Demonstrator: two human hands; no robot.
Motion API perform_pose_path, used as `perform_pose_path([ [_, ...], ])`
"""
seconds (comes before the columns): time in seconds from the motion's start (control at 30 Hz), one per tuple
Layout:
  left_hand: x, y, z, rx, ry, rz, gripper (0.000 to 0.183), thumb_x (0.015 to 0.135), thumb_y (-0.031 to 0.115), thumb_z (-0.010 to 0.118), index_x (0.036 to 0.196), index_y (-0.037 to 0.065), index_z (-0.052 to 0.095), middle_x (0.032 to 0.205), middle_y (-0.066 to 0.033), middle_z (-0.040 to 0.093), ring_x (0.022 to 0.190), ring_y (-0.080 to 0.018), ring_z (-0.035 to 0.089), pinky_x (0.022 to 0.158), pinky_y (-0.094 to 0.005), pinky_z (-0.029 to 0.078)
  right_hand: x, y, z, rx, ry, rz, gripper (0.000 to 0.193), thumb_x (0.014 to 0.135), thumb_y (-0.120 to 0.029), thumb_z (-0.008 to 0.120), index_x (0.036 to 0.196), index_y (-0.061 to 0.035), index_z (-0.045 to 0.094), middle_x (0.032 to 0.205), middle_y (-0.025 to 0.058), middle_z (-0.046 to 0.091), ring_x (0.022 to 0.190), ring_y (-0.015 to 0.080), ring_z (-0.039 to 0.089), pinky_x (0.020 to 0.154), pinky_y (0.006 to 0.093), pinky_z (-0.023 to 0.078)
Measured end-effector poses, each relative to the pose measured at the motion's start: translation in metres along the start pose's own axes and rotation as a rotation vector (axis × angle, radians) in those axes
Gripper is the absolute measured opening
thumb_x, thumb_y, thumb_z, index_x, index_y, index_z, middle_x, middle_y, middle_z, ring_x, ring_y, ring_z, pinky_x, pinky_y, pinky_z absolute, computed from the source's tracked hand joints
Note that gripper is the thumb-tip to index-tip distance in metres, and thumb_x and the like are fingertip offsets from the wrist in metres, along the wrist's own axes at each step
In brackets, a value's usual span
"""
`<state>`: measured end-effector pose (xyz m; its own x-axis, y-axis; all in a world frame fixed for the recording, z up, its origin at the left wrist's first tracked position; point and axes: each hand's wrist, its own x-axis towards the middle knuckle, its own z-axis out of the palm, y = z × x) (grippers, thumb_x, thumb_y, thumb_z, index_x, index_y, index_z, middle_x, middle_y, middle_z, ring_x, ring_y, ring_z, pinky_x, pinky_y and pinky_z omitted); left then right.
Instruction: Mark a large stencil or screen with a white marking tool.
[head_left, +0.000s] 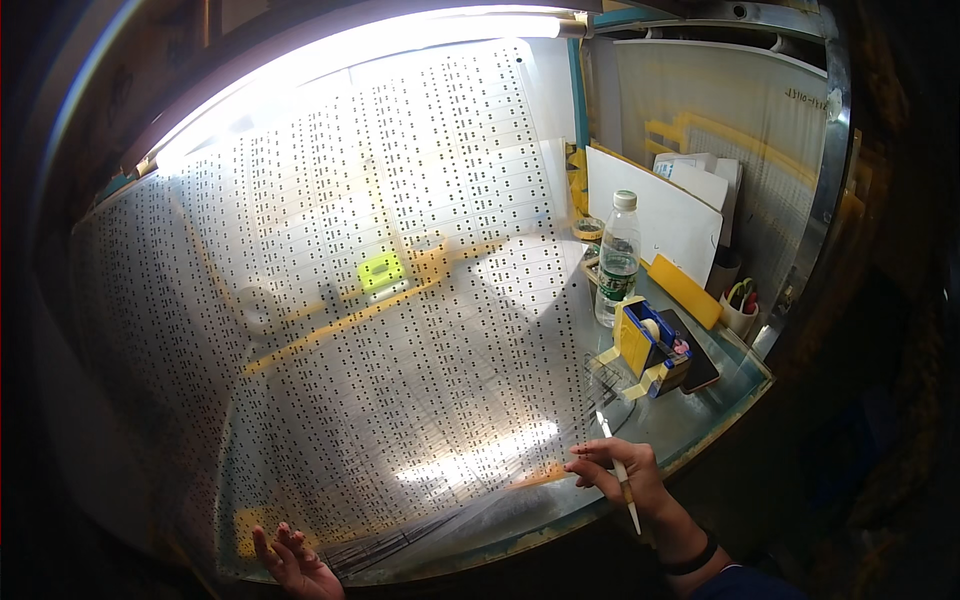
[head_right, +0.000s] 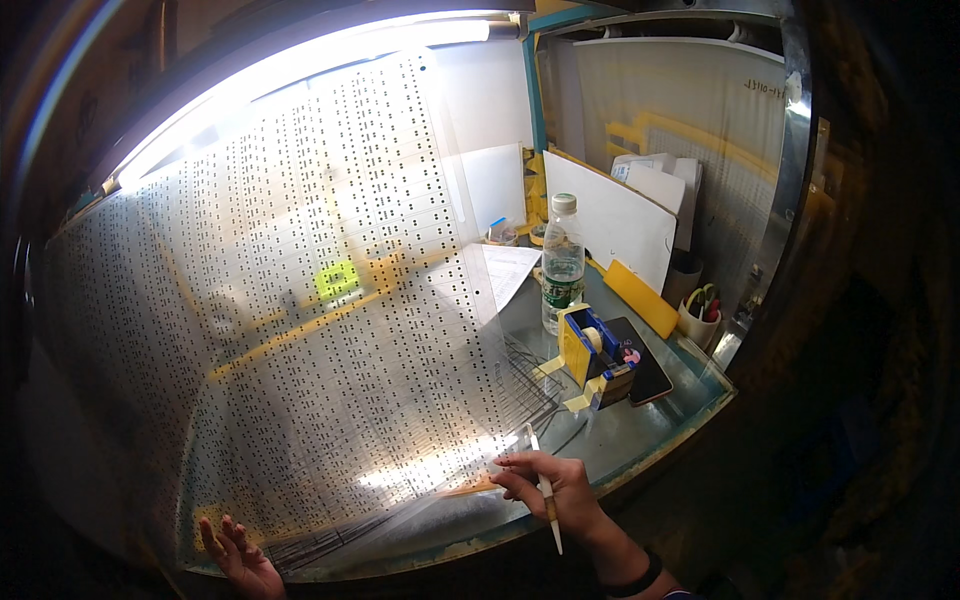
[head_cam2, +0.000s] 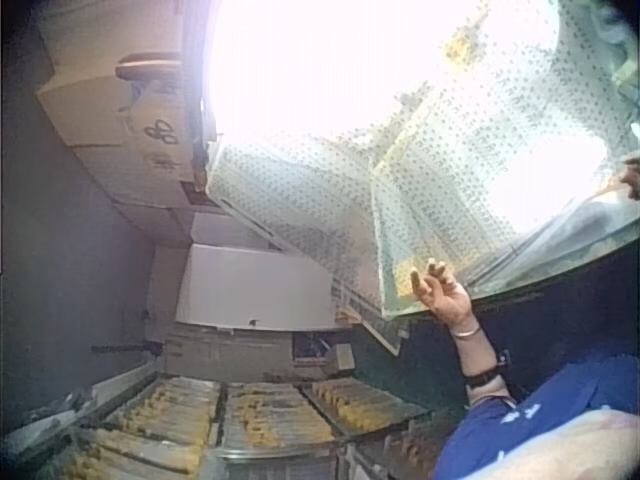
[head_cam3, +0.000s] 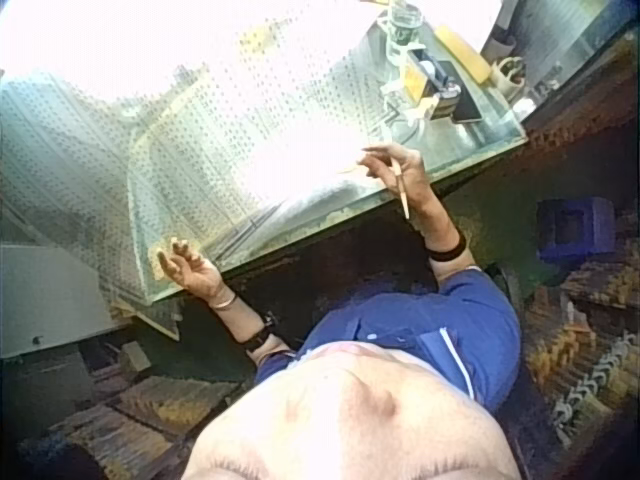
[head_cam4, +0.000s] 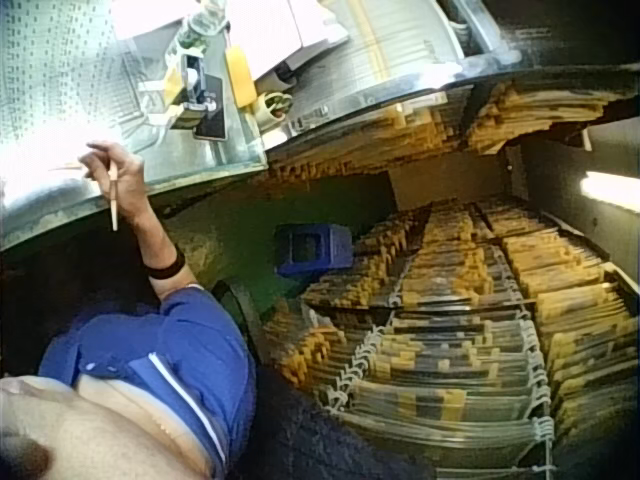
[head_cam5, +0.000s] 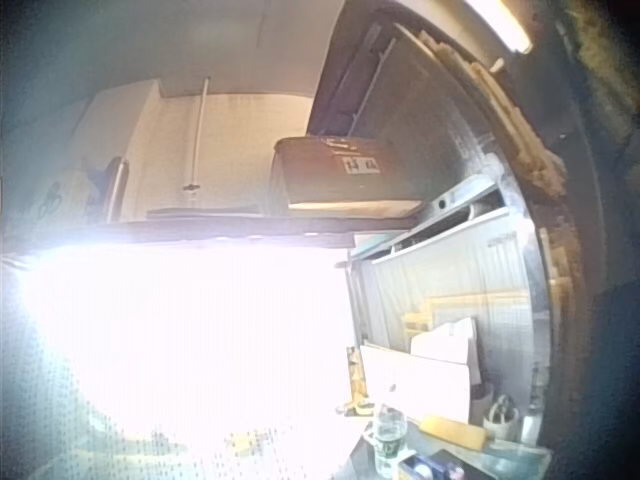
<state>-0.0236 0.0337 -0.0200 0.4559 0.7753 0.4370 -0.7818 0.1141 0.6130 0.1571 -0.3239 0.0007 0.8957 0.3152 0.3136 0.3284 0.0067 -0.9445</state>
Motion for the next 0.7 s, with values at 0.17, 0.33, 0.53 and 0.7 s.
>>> perform_pose_path([
  [0.17,-0.0001,-0.0003,0.0000,0.003,0.007,0.001,0.031,0.090,0.009,0.050,0.121,0.008,0.051,0.107,-0.0188,0.060,0.089,-0.0215,0.061,0.060,-0.0198,0.046,-0.0006,-0.0001,0.0001,0.008,0.001,0.008,0.018,0.079,-0.001,0.065,0.096,0.0040,0.061,0.078,0.0104,0.067,0.068,0.0125,0.064,0.060,0.0232,0.054],
  [0.33,0.0001,-0.0005,-0.0010,0.025,0.010,0.005,0.031,0.090,0.010,0.050,0.121,0.009,0.051,0.107,-0.0182,0.061,0.088,-0.0203,0.061,0.058,-0.0188,0.044,-0.0003,0.0005,0.0003,0.010,0.001,0.002,0.018,0.079,-0.002,0.065,0.096,0.0040,0.061,0.077,0.0102,0.067,0.068,0.0125,0.064,0.059,0.0231,0.054],
  [0.53,0.0004,-0.0004,-0.0017,0.037,0.006,0.008,0.031,0.091,0.011,0.050,0.122,0.009,0.051,0.108,-0.0179,0.060,0.089,-0.0195,0.061,0.056,-0.0181,0.042,-0.0003,0.0010,0.0000,0.013,-0.001,0.010,0.018,0.079,-0.002,0.065,0.096,0.0041,0.061,0.078,0.0101,0.067,0.068,0.0123,0.064,0.059,0.0229,0.053],
  [0.7,0.0001,-0.0004,-0.0022,0.024,0.002,0.000,0.031,0.090,0.010,0.050,0.122,0.009,0.051,0.108,-0.0180,0.060,0.089,-0.0205,0.061,0.057,-0.0188,0.044,-0.0004,0.0001,0.0002,0.015,-0.003,0.015,0.019,0.079,-0.002,0.065,0.097,0.0043,0.061,0.078,0.0101,0.067,0.068,0.0123,0.064,0.059,0.0228,0.053],
])
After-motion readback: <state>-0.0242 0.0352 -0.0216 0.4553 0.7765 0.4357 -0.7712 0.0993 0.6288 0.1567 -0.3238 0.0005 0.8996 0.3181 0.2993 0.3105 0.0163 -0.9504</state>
